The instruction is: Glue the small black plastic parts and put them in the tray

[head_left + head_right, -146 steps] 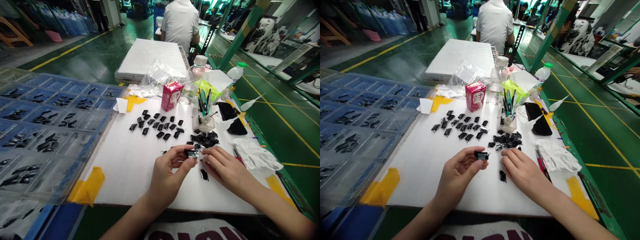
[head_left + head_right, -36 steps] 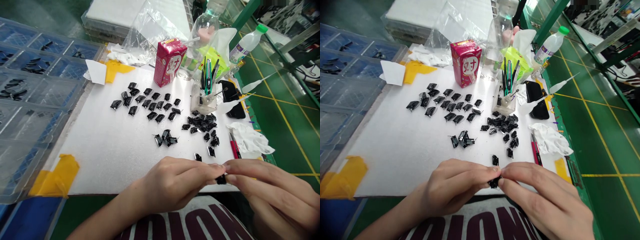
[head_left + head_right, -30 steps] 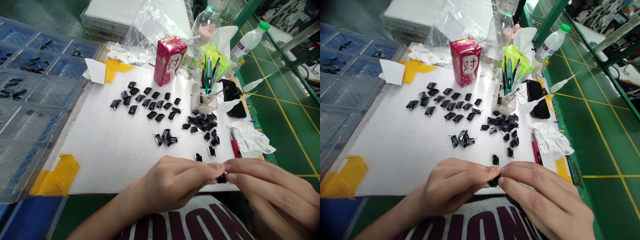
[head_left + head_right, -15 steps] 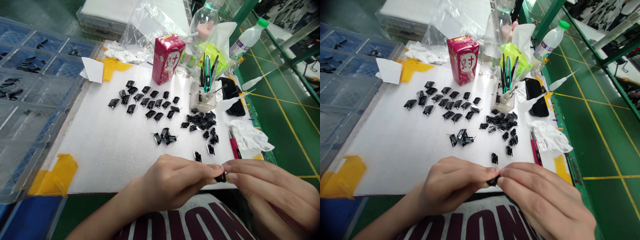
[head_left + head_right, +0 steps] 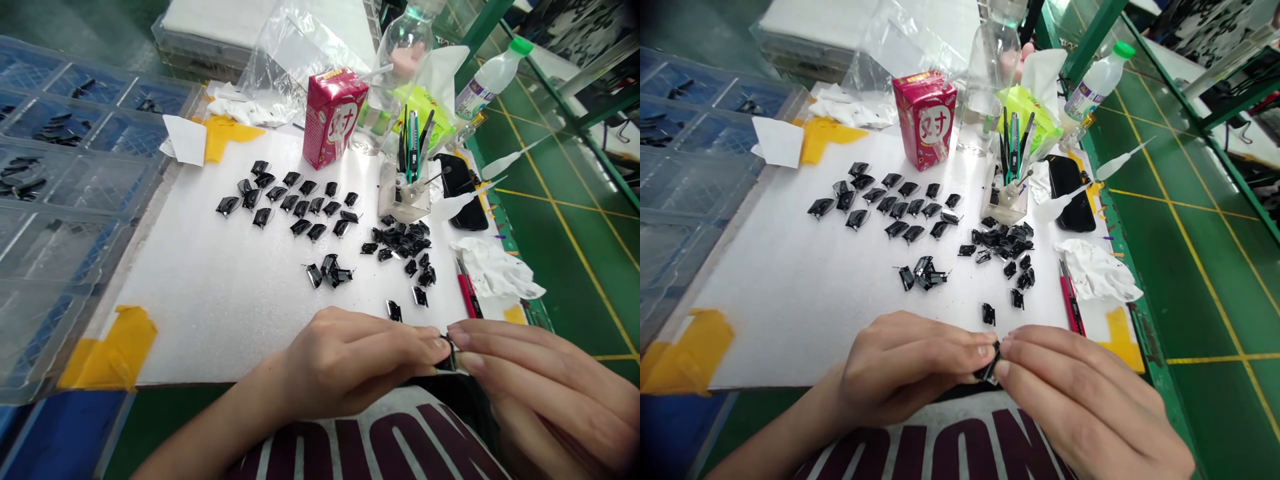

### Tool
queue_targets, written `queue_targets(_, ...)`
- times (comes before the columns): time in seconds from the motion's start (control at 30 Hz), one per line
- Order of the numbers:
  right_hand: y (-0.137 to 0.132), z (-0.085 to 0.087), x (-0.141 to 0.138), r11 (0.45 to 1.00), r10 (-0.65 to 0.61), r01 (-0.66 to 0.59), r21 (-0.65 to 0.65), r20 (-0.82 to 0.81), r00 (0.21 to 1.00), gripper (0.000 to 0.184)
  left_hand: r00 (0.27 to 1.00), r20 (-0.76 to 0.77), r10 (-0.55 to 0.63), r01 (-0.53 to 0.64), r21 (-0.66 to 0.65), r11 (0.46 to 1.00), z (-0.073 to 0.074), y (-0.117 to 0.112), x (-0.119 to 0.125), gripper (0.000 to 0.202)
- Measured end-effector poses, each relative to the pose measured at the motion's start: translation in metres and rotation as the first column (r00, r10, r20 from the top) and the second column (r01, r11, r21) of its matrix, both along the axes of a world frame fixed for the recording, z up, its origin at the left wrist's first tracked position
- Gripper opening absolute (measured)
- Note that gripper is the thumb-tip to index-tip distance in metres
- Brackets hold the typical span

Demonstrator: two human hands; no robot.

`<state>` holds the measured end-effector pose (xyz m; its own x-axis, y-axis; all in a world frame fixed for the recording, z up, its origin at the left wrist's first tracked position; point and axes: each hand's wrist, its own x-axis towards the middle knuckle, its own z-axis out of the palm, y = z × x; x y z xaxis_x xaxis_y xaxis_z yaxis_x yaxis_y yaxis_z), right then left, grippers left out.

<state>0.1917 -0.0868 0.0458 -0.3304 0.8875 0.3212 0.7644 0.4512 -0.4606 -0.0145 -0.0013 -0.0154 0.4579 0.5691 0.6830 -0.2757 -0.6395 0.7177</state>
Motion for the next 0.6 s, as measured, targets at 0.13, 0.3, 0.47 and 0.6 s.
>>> queue_targets(0.13,0.014,0.000,-0.012,0.999,0.044,-0.044,0.005,0.013,0.999,0.036,0.996,-0.042,0.084,-0.086,-0.045,0.995,0.001,-0.001,0.001,0.010)
queue_targets(0.3,0.025,-0.017,-0.025,0.981,-0.115,0.075,-0.177,-0.227,0.967,0.031,0.984,-0.122,0.131,-0.163,-0.307,0.938,0.006,-0.003,0.001,0.003)
queue_targets(0.47,0.031,-0.027,-0.029,0.908,-0.170,0.037,-0.418,-0.286,0.943,0.008,0.984,-0.110,0.137,-0.172,-0.446,0.879,0.010,-0.002,0.000,0.004)
queue_targets(0.6,0.037,-0.029,-0.031,0.881,-0.219,0.026,-0.473,-0.359,0.908,0.003,0.968,-0.146,0.204,-0.246,-0.398,0.884,0.011,-0.001,0.000,0.009)
